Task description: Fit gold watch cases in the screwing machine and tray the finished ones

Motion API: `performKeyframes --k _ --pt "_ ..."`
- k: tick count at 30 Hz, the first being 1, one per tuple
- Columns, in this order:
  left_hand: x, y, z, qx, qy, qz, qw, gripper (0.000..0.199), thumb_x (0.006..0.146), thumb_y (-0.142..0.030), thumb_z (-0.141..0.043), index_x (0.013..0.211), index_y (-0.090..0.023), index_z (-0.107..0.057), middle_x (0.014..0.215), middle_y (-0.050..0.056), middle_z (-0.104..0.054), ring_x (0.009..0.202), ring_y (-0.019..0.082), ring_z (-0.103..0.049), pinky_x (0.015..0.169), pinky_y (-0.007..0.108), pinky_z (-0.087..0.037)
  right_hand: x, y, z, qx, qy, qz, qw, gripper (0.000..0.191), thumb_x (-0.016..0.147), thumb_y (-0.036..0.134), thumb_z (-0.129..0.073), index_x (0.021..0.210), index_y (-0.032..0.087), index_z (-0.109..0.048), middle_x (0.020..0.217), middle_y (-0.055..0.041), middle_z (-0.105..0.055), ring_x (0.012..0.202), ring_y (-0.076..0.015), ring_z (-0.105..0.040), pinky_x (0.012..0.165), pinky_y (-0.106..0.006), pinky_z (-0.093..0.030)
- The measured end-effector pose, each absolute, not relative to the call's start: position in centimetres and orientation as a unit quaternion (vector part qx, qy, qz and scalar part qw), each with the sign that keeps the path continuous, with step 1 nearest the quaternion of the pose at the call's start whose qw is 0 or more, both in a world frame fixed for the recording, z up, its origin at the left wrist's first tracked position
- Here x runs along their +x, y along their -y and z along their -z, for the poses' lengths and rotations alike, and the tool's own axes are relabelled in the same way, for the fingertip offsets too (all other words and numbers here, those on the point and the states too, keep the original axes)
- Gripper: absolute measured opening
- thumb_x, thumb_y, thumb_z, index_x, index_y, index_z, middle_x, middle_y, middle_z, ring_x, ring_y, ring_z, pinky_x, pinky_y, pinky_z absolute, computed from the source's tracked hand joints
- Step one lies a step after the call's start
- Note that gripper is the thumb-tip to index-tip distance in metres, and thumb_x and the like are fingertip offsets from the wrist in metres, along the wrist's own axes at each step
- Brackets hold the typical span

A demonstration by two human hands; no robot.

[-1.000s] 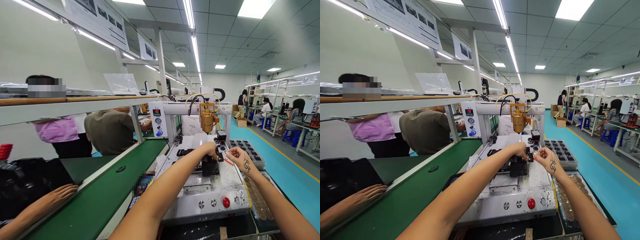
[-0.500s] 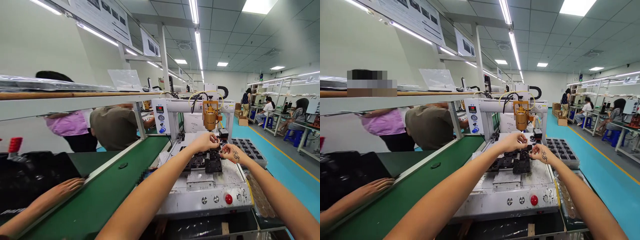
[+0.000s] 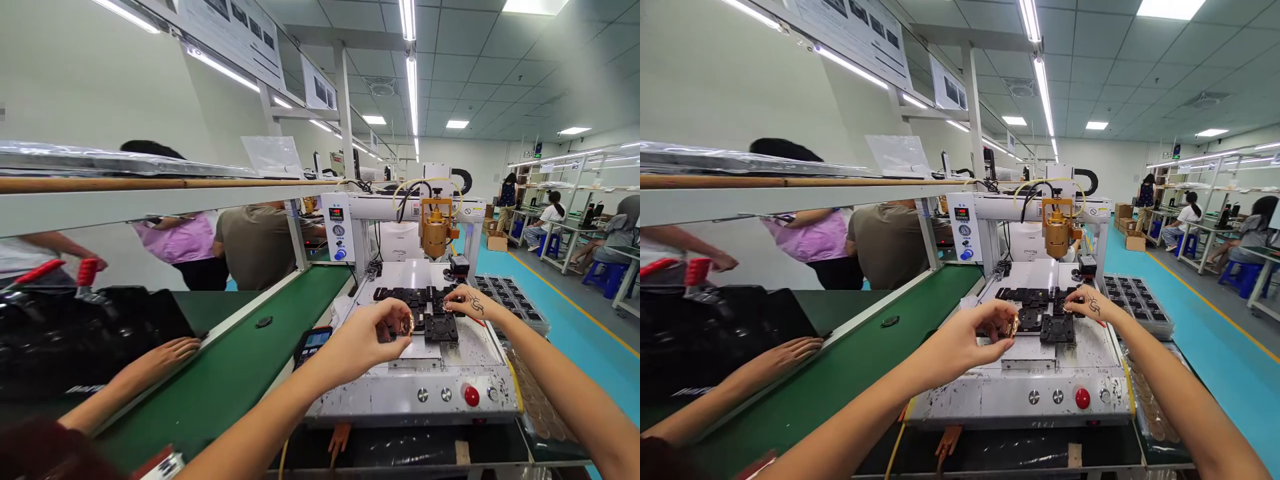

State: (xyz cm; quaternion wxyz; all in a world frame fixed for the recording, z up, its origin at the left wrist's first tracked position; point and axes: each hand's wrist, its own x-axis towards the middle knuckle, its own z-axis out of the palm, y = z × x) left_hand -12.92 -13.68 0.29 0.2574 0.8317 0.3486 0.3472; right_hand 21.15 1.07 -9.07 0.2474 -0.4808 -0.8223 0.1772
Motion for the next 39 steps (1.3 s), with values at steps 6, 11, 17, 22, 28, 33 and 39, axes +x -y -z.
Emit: performKeyframes --k 6,11,17,22,28,33,39 --pt "-14.7 16.6 1.7 0.813 -0.362 -0.386 0.244 0.024 0.085 -0.021 -0.067 0.109 -0.022 -0.068 0.091 0.001 -0.074 0.078 0.017 -0.066 0.074 0.032 -0.058 20.7 -1.2 9.8 -0.499 0.812 -0.113 0.282 0.028 0.096 0.045 -0.079 0.106 0.019 -0.079 0.105 -0.0063 -0.072 0.102 -0.0255 -0.067 0.096 -0.045 -0.054" --pt "-14.0 18.5 4.0 0.794 -0.362 -0.411 0.263 0.026 0.085 -0.02 -0.066 0.111 -0.021 -0.067 0.092 0.001 -0.071 0.079 0.017 -0.066 0.076 0.032 -0.058 20.3 1.6 9.6 -0.511 0.781 -0.068 0.352 0.03 0.099 0.048 -0.072 0.108 0.023 -0.086 0.1 -0.0109 -0.07 0.103 -0.0304 -0.065 0.096 -0.044 -0.05" --pt "-13.0 21.7 12.9 0.802 -0.348 -0.362 0.324 0.03 0.08 -0.017 -0.068 0.11 -0.021 -0.067 0.094 0.001 -0.072 0.08 0.018 -0.067 0.075 0.029 -0.057 22.1 15.2 13.3 -0.554 0.69 0.013 0.465 0.039 0.108 0.056 -0.057 0.118 0.023 -0.076 0.113 -0.0105 -0.071 0.101 -0.0281 -0.066 0.089 -0.041 -0.052" --pt "-11.8 21.6 23.4 0.833 -0.357 -0.273 0.324 0.034 0.072 -0.011 -0.076 0.103 -0.021 -0.068 0.122 0.012 -0.079 0.113 0.03 -0.075 0.103 0.044 -0.06 22.6 21.9 18.8 -0.613 0.611 0.092 0.492 0.052 0.09 0.075 -0.074 0.083 0.024 -0.063 0.084 -0.0045 -0.063 0.083 -0.0282 -0.06 0.076 -0.041 -0.047" --pt "-12.6 23.7 28.0 0.853 -0.329 -0.28 0.294 0.045 0.072 -0.007 -0.073 0.114 -0.021 -0.066 0.151 0.017 -0.068 0.149 0.036 -0.057 0.13 0.06 -0.037 19.1 25.2 21.4 -0.596 0.632 0.057 0.491 0.023 0.106 0.044 -0.067 0.098 0.022 -0.065 0.09 -0.0051 -0.064 0.081 -0.0244 -0.062 0.076 -0.038 -0.051" --pt "-13.2 25.9 27.6 0.856 -0.319 -0.305 0.269 0.052 0.074 -0.007 -0.074 0.123 -0.022 -0.065 0.146 0.017 -0.07 0.138 0.036 -0.065 0.122 0.057 -0.048 13.8 26.7 24.3 -0.502 0.758 -0.07 0.411 0.013 0.109 0.024 -0.058 0.11 0.026 -0.071 0.102 -0.0066 -0.077 0.095 -0.0243 -0.074 0.085 -0.036 -0.061" --pt "-12.8 21.9 27.3 0.859 -0.325 -0.298 0.259 0.054 0.079 -0.01 -0.076 0.131 -0.021 -0.065 0.152 0.018 -0.066 0.151 0.039 -0.054 0.128 0.066 -0.037 10.3 23.7 27.6 -0.476 0.789 -0.089 0.379 0.022 0.109 0.016 -0.052 0.119 0.025 -0.07 0.11 -0.0095 -0.079 0.102 -0.0289 -0.074 0.091 -0.045 -0.06"
